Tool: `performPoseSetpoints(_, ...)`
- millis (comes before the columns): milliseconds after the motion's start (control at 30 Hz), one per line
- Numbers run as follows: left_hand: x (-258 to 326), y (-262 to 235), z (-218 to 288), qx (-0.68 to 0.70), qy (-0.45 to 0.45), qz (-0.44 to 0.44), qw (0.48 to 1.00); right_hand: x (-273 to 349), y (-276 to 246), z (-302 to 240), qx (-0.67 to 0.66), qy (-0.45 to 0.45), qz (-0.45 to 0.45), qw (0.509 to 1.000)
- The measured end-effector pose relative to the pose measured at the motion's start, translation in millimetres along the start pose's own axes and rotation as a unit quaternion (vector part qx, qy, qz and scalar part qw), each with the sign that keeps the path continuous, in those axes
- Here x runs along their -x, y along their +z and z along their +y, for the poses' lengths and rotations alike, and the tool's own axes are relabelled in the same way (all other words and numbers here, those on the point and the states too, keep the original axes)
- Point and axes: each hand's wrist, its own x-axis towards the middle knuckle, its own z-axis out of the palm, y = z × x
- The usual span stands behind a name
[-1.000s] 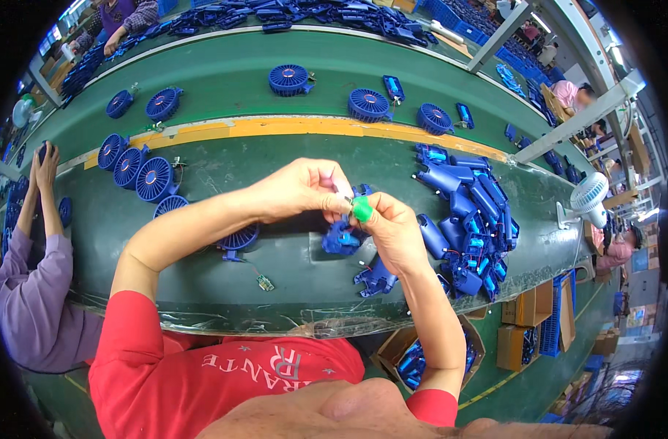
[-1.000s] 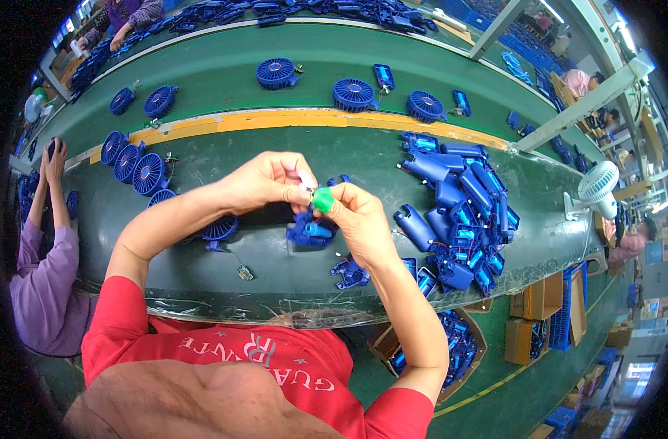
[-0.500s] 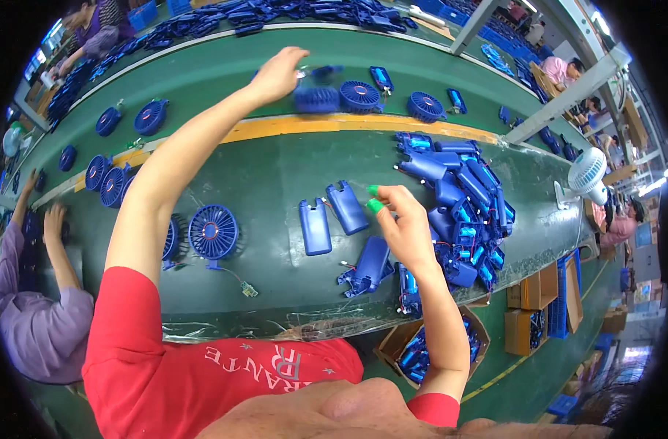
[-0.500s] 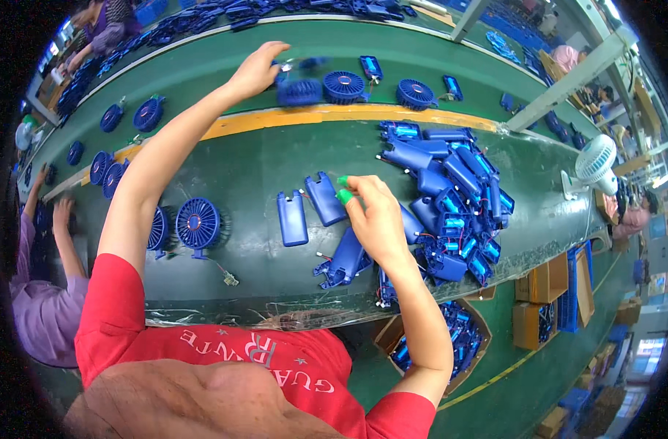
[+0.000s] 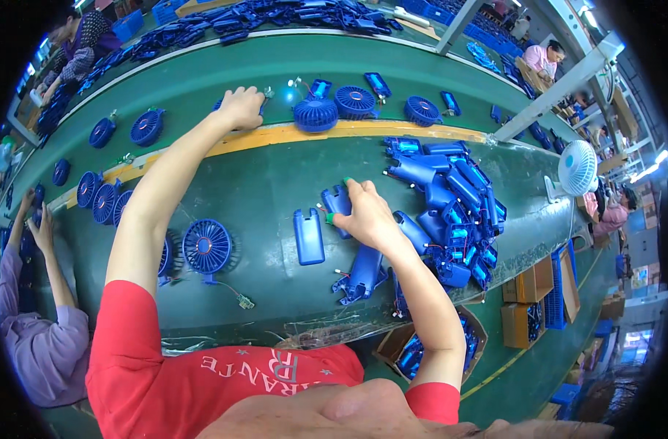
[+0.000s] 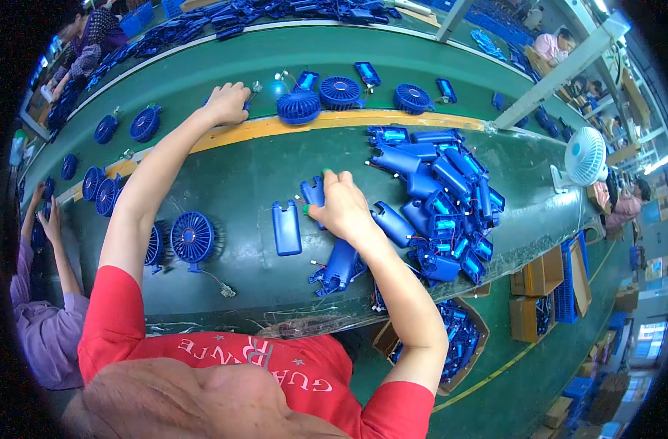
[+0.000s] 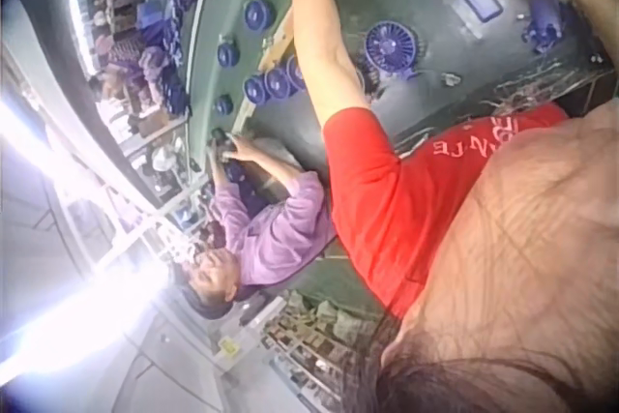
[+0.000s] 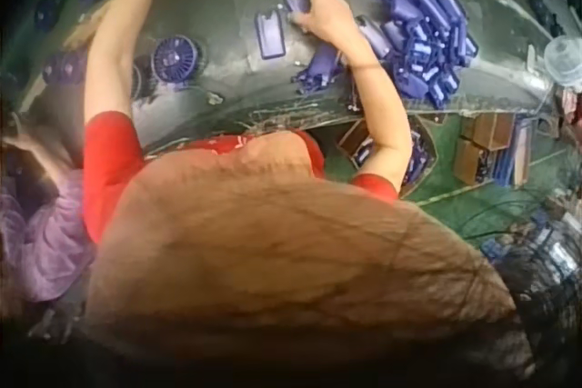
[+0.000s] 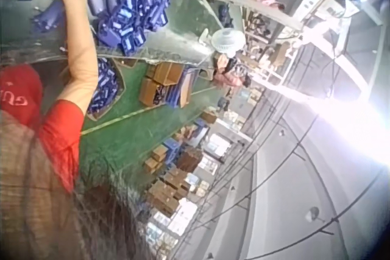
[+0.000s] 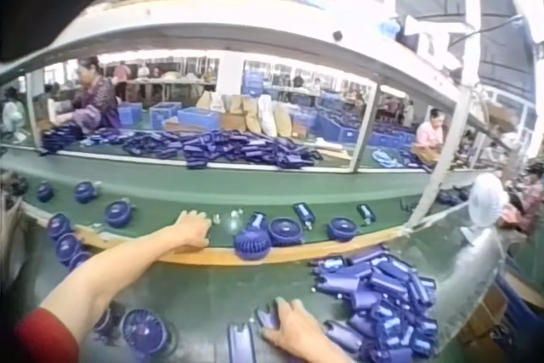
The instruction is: The person assembles small blue portable fans on a green factory table. They pick up fan bodies and fan heads, insert a small circuit board into the body, and use a green-handled screwdriver to secure the components. The person repeats this process for multiple units, placing the finished fans on the table.
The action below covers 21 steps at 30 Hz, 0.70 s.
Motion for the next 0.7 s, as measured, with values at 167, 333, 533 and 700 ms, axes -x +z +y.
performPoseSetpoints(167, 42.0, 12.3, -19.2, 0.109, 0.007, 0.065, 0.992, 1.2, -4.2, -12.0, 0.029, 0.031, -0.032, 0.999)
performPoseSetpoints(333, 87.7, -1.7, -9.4, 0.273, 0.061, 0.049, 0.959, 3.7, -14.6, -9.3, -0.015, -0.036, 0.082, 0.996)
performPoseSetpoints(533, 124.2, -1.6, 13.7, 0.300, 0.085, 0.078, 0.947, 17.1, -0.9, -2.3, 0.116, -0.178, 0.146, 0.966)
performPoseSetpoints(700, 139.6, -0.3, 17.6, 0.257, 0.124, 0.058, 0.957, 36.7, -11.0, 7.8, -0.041, -0.186, 0.172, 0.967)
